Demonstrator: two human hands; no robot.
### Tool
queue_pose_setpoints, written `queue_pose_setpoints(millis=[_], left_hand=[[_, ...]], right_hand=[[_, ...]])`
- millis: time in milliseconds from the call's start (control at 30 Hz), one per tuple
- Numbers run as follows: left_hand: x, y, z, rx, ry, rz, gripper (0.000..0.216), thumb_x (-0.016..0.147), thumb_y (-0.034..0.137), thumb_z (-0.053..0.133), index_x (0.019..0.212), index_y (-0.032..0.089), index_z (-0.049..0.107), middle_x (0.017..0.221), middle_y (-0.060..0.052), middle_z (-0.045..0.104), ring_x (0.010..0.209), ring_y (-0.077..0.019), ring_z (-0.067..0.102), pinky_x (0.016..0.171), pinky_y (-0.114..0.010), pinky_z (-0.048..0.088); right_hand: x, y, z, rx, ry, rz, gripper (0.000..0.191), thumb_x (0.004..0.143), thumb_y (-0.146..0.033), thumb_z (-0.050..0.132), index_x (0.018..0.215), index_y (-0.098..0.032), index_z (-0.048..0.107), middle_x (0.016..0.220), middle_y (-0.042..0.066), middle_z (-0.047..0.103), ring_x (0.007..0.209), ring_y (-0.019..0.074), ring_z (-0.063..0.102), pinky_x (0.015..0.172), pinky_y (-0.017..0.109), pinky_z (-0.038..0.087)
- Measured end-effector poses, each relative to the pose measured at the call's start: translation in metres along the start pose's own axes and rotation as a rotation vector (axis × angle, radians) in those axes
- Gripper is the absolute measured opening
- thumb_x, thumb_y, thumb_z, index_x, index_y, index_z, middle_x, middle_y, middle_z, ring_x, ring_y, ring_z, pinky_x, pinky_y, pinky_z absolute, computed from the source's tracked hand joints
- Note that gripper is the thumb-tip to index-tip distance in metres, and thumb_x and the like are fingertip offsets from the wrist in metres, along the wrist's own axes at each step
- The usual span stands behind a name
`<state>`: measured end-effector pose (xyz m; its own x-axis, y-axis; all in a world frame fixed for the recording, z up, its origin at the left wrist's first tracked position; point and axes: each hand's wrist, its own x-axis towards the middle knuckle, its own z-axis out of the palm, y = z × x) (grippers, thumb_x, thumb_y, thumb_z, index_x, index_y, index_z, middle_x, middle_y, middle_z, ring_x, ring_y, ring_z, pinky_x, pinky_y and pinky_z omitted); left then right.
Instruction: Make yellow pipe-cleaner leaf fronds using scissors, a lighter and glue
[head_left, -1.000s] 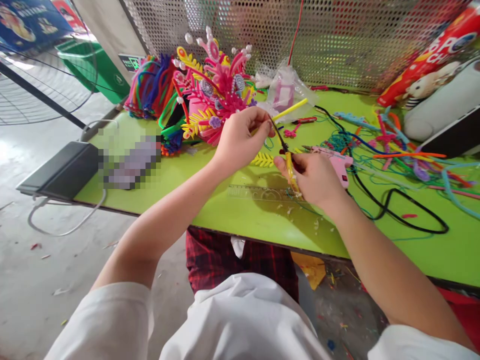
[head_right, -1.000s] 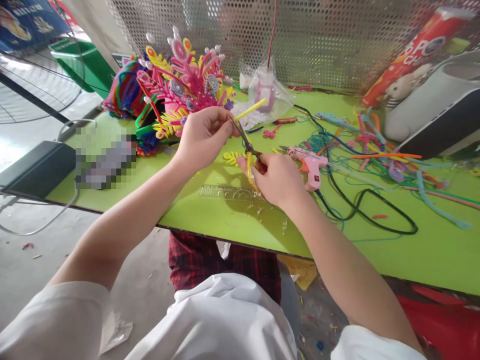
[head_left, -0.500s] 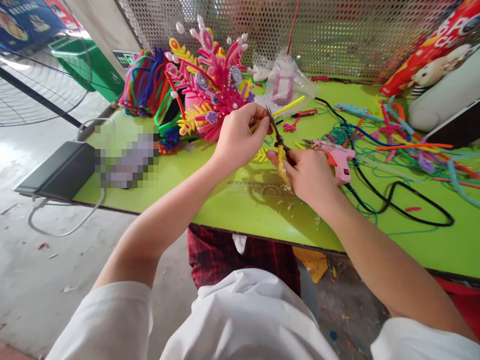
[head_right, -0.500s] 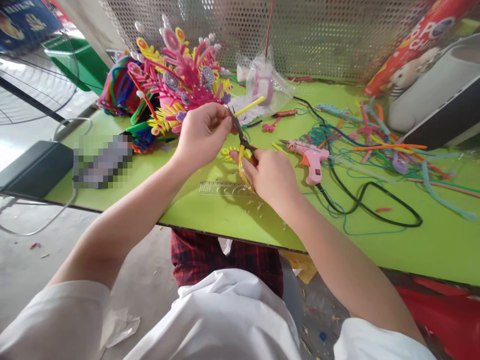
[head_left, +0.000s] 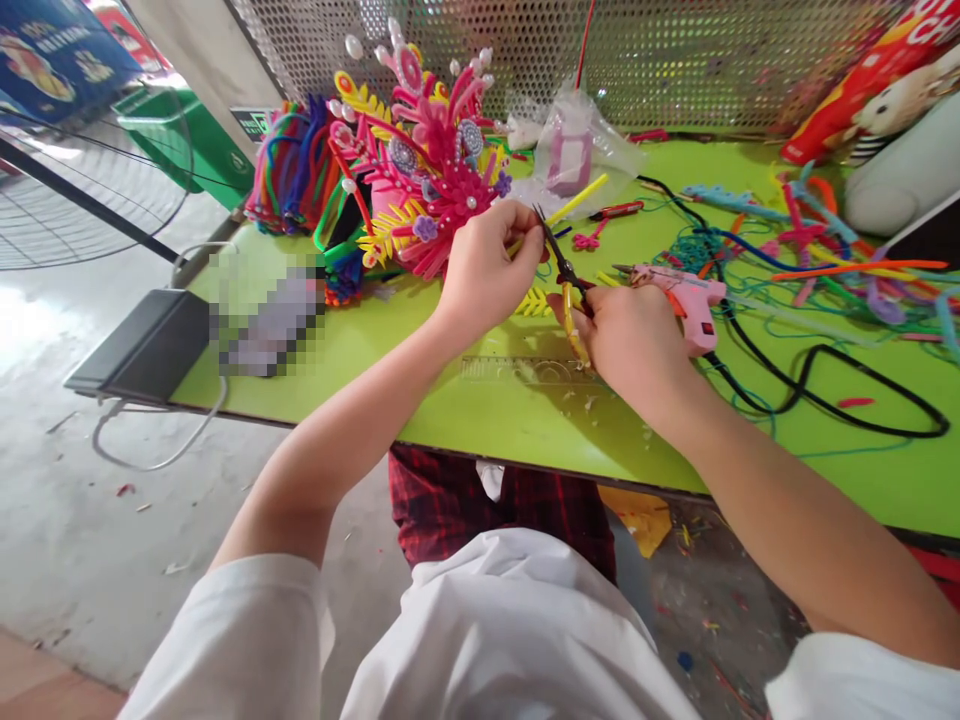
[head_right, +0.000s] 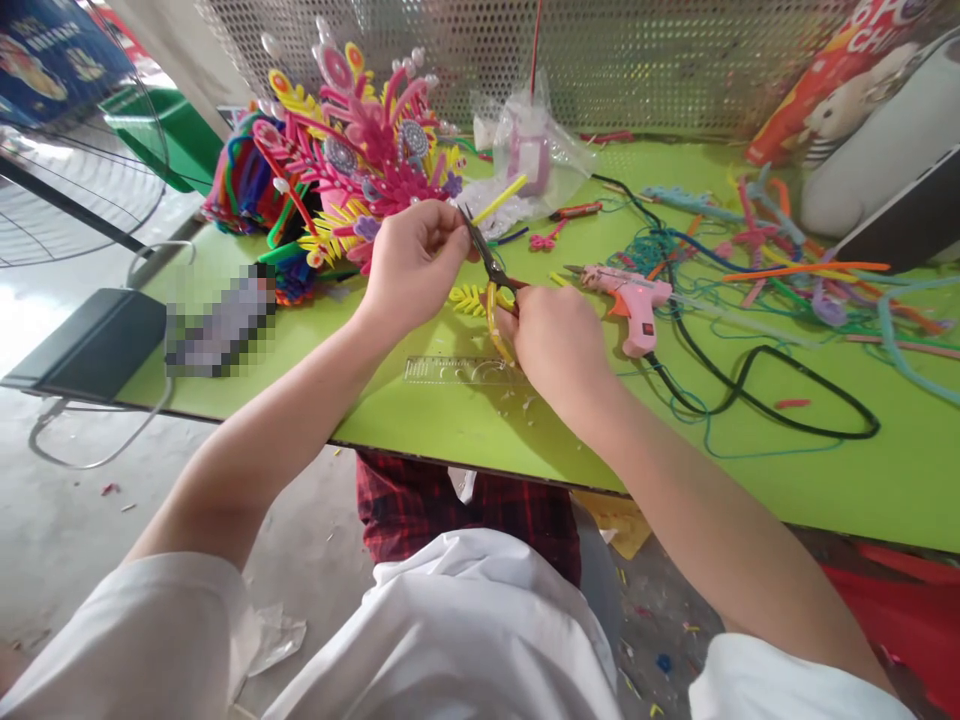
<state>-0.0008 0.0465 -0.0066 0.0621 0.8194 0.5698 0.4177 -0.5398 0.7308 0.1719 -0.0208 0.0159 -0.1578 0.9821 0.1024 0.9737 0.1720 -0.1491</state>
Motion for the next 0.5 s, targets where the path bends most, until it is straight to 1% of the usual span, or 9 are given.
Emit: queue_pose_setpoints(millis=[67,167,300,400,500], left_hand=[[0.0002,0.0002,0.0009,0.0,-0.002,-0.023,0.018,0.088,0.01,0.06,0.074,0.021,0.058,0.07,0.0,0.071,0.062,-0.0134,0.065,0.057,-0.028,0.041],[0.0005,0.0022,0.0007,0.01,-0.008,-0.05,0.019,0.089,0.009,0.06,0.074,0.02,0.057,0.07,-0.001,0.07,0.062,-0.0138,0.064,0.058,-0.028,0.04],[0.0005,0.0019,-0.0008,0.018,-0.018,-0.043,0.02,0.088,0.007,0.061,0.073,0.02,0.057,0.069,0.0,0.069,0.061,-0.013,0.063,0.058,-0.028,0.04],[-0.0002,0.0004,-0.001,0.027,-0.021,-0.032,0.019,0.087,0.008,0.061,0.073,0.02,0.057,0.068,0.0,0.068,0.061,-0.013,0.063,0.059,-0.028,0.042],[-0.001,0.0002,0.0006,0.037,-0.025,-0.024,0.018,0.087,0.009,0.062,0.075,0.02,0.058,0.07,0.0,0.068,0.066,-0.0147,0.067,0.062,-0.029,0.046]], right_hand=[[0.0,-0.0013,-0.0002,-0.023,-0.001,0.008,0.042,0.102,-0.044,0.051,0.098,-0.012,0.078,0.079,0.02,0.072,0.068,0.0265,0.061,0.061,0.034,0.03],[-0.0004,-0.0015,0.0021,-0.036,0.033,-0.009,0.049,0.103,-0.049,0.047,0.099,-0.01,0.077,0.078,0.02,0.071,0.07,0.0271,0.062,0.062,0.035,0.034],[-0.0004,-0.0015,0.0029,-0.013,0.03,-0.018,0.056,0.105,-0.055,0.043,0.1,-0.009,0.076,0.081,0.021,0.07,0.071,0.0281,0.063,0.063,0.035,0.035],[0.0013,-0.0034,-0.0001,0.031,-0.016,-0.002,0.061,0.105,-0.06,0.04,0.093,-0.011,0.076,0.077,0.02,0.068,0.068,0.0268,0.061,0.061,0.035,0.032],[0.003,-0.0048,-0.0021,0.079,-0.045,0.007,0.064,0.105,-0.062,0.037,0.086,-0.014,0.075,0.068,0.017,0.065,0.065,0.0255,0.058,0.06,0.035,0.03]])
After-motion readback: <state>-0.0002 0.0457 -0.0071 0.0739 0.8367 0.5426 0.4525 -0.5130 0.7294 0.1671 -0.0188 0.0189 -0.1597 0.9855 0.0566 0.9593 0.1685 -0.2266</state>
